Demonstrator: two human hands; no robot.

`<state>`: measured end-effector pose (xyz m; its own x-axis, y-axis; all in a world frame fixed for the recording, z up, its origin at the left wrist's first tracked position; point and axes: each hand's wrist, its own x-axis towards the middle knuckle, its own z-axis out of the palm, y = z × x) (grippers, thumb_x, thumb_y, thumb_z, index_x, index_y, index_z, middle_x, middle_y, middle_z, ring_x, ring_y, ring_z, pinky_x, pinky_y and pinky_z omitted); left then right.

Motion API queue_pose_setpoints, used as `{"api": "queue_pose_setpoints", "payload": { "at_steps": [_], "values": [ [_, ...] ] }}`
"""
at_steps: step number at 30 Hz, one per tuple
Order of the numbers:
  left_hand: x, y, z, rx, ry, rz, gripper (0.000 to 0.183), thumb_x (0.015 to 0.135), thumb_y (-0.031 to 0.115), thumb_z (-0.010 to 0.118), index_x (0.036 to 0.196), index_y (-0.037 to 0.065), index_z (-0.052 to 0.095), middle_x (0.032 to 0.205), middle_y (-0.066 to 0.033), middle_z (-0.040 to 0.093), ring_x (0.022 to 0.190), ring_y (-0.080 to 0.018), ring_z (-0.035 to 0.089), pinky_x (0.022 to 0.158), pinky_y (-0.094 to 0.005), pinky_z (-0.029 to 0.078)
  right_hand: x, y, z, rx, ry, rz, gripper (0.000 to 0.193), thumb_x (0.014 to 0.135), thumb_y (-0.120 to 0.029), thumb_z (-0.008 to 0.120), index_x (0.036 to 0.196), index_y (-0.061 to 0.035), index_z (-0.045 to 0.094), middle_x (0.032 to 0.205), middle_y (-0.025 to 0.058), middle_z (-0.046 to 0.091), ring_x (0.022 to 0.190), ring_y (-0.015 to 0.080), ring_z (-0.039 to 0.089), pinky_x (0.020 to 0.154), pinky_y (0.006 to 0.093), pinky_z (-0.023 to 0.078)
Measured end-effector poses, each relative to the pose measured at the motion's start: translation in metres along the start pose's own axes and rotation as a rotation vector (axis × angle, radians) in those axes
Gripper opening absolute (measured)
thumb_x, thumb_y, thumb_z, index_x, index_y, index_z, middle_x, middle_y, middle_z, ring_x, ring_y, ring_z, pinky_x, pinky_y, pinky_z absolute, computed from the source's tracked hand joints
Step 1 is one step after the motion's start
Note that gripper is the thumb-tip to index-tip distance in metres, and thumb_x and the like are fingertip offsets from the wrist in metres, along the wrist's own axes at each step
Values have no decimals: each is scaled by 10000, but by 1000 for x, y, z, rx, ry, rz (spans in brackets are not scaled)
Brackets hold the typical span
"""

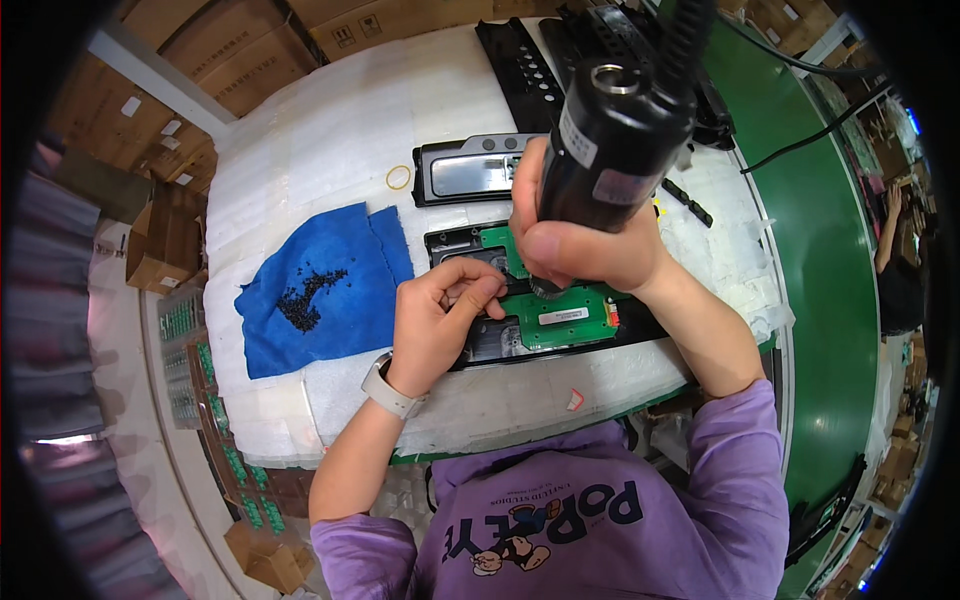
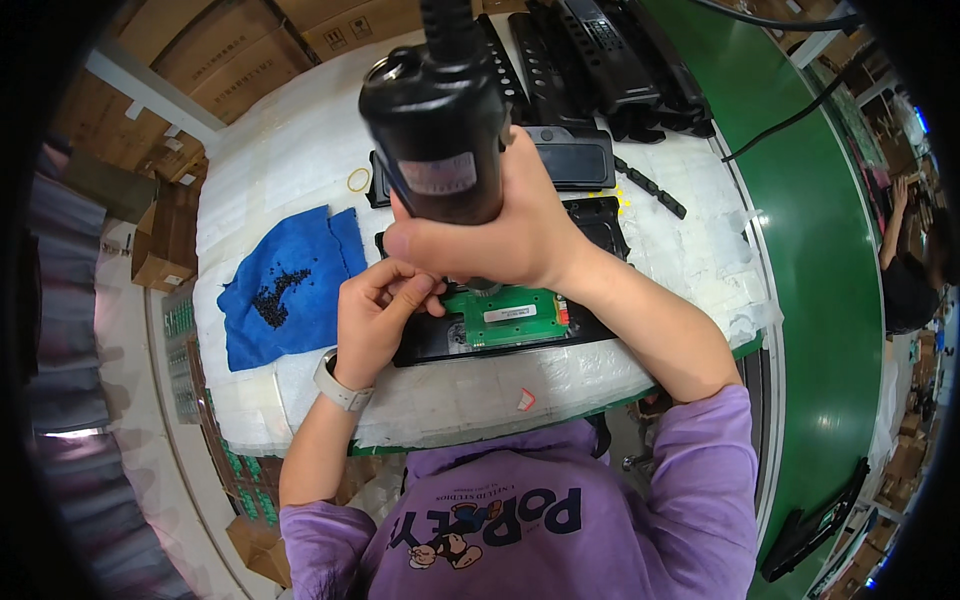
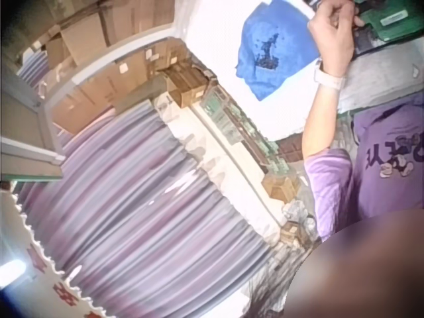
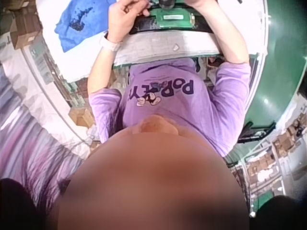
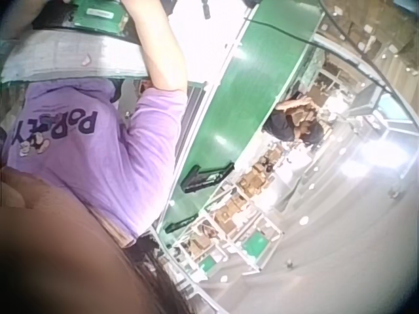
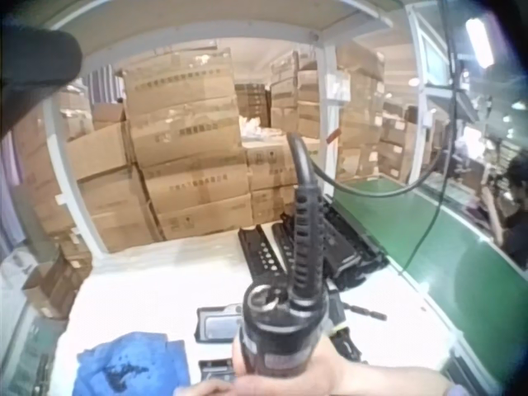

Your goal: Assembling battery pack components using an electric screwdriver.

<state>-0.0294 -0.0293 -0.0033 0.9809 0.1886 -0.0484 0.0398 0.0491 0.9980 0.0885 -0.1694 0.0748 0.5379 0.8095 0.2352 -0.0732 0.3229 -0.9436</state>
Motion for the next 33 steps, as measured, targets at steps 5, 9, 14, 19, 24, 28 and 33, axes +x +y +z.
{"api": "queue_pose_setpoints", "payload": {
  "at_steps": [5,9,14,19,24,28,33],
  "values": [
    [-3,6,3,-23,28,11,97,859,38,599,898,-50,609,793,-68,640,659,-96,617,600,-187,472,3,4,-2,-175,-15,-291,238,702,-106,687,822,-12,504,625,50,546,481,87,494,453,208,396],
    [-4,9,-6,-96,57,13,96,858,35,599,899,-49,618,779,-77,645,647,-101,620,595,-186,475,0,-7,-15,161,-94,-196,384,815,-339,616,980,-30,460,581,4,471,429,99,441,469,261,391],
    [-4,12,-6,-107,63,28,88,854,28,603,884,-52,626,764,-83,649,643,-101,625,604,-191,489,6,-13,-13,448,113,-454,287,882,-310,435,981,-49,501,579,45,459,418,152,440,487,326,404],
    [-5,13,-8,-146,93,7,70,836,-2,613,878,-54,633,767,-91,663,670,-110,643,623,-190,500,6,-12,-9,455,182,-451,282,884,-310,435,982,-55,504,576,41,458,418,151,439,504,337,413],
    [-5,12,-10,-162,51,2,122,841,56,634,888,-54,613,800,-125,657,675,-142,641,662,-234,510,5,-13,-12,437,175,-467,277,880,-310,441,979,-59,504,574,39,457,419,151,440,508,340,415],
    [-5,13,-8,-161,27,-25,113,834,40,635,895,-53,613,803,-129,658,677,-146,644,671,-234,511,4,-11,-9,418,203,-449,271,875,-312,445,967,-64,505,576,37,457,424,149,440,507,340,411],
    [-5,10,-10,-245,39,-35,114,820,7,636,917,-48,610,799,-117,655,660,-141,638,651,-229,505,5,-8,-3,448,234,-435,267,872,-313,451,949,-64,508,576,36,458,429,148,435,513,339,406]
  ]
}}
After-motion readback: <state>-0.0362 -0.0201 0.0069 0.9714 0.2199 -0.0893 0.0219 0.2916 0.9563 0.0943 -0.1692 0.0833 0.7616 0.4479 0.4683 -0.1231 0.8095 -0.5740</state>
